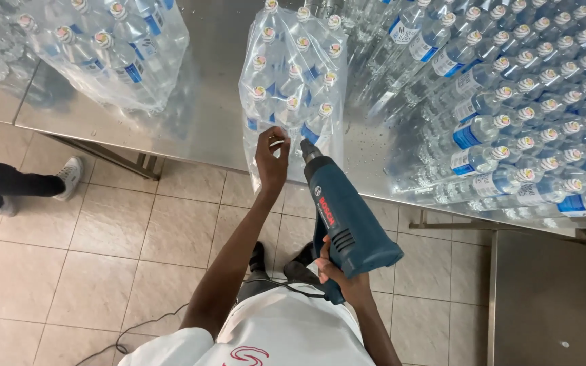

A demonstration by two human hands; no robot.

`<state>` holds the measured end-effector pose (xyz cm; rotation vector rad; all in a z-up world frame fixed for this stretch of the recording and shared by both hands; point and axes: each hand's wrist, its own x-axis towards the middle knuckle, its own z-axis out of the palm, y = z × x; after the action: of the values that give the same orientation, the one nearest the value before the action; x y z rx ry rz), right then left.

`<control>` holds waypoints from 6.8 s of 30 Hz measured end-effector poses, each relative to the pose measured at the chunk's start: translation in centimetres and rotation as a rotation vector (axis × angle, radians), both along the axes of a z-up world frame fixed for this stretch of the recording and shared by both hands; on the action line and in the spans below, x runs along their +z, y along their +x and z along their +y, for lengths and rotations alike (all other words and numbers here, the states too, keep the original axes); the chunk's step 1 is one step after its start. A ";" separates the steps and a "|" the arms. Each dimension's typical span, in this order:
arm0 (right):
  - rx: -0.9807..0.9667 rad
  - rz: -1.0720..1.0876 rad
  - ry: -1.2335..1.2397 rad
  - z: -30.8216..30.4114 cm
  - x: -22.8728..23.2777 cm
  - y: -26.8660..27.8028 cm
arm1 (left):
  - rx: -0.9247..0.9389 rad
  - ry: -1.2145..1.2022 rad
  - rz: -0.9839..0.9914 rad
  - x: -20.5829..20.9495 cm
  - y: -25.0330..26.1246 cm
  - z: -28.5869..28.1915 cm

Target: The person uses a heat gun to shrink-wrap a pack of water bottles on a stainless steel table. They move the heat gun around the plastic to shrink it, then use their hands to smooth and adjust the wrap. The person repeats this process on multiple packs of bottles.

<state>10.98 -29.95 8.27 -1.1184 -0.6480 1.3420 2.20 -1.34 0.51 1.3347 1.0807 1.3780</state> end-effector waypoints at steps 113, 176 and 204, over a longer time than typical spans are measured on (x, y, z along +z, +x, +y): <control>-0.140 0.004 -0.135 -0.8 3.7 -0.2 | -0.024 -0.199 -0.194 -8.1 -0.6 -7.7; 0.070 0.577 -0.084 -1.4 -6.1 -1.7 | -0.052 -0.626 0.057 -17.1 -19.9 -18.0; -0.283 0.169 0.061 3.4 -6.6 -14.9 | -1.202 -0.678 0.433 -16.7 -31.2 -21.6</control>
<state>-3.96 -26.56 1.70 -0.9940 -0.3879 1.1510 -29.04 -22.91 -16.21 1.3573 0.6470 -0.1623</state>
